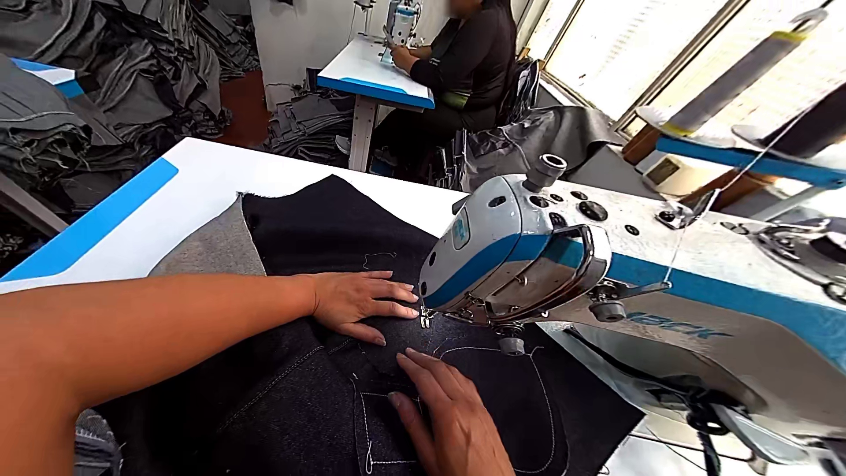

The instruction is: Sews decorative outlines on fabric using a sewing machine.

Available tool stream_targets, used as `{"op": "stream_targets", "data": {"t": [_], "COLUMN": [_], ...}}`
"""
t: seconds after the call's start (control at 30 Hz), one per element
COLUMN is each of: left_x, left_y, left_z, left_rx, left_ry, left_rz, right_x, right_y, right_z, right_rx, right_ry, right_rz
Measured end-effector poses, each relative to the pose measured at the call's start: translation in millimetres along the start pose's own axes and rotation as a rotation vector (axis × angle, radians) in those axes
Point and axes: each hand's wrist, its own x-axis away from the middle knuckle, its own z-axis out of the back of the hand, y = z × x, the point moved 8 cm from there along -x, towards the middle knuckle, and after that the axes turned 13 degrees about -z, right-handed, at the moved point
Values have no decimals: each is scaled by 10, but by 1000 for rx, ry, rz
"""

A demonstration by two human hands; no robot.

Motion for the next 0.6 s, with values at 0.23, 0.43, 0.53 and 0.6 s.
{"op": "stream_targets", "data": {"t": [0.23, 0.43, 0.53, 0.6], "left_x": [6, 26, 43, 64], "left_y": [-23, -48, -60, -65], "left_z": [-23, -29, -38, -42], "left_rx": [28, 10, 12, 19], "left_ry": [-39, -26, -44, -35], "left_rz": [47, 123, 217, 286], "right_x": [183, 226, 214, 184], "right_y": [-343, -251, -120, -14], "right_z": [-330, -347, -302, -265], "right_rx": [89, 174, 152, 126], "right_ry": [13, 117, 82, 71], "right_rz": [-91, 4, 49, 90]}}
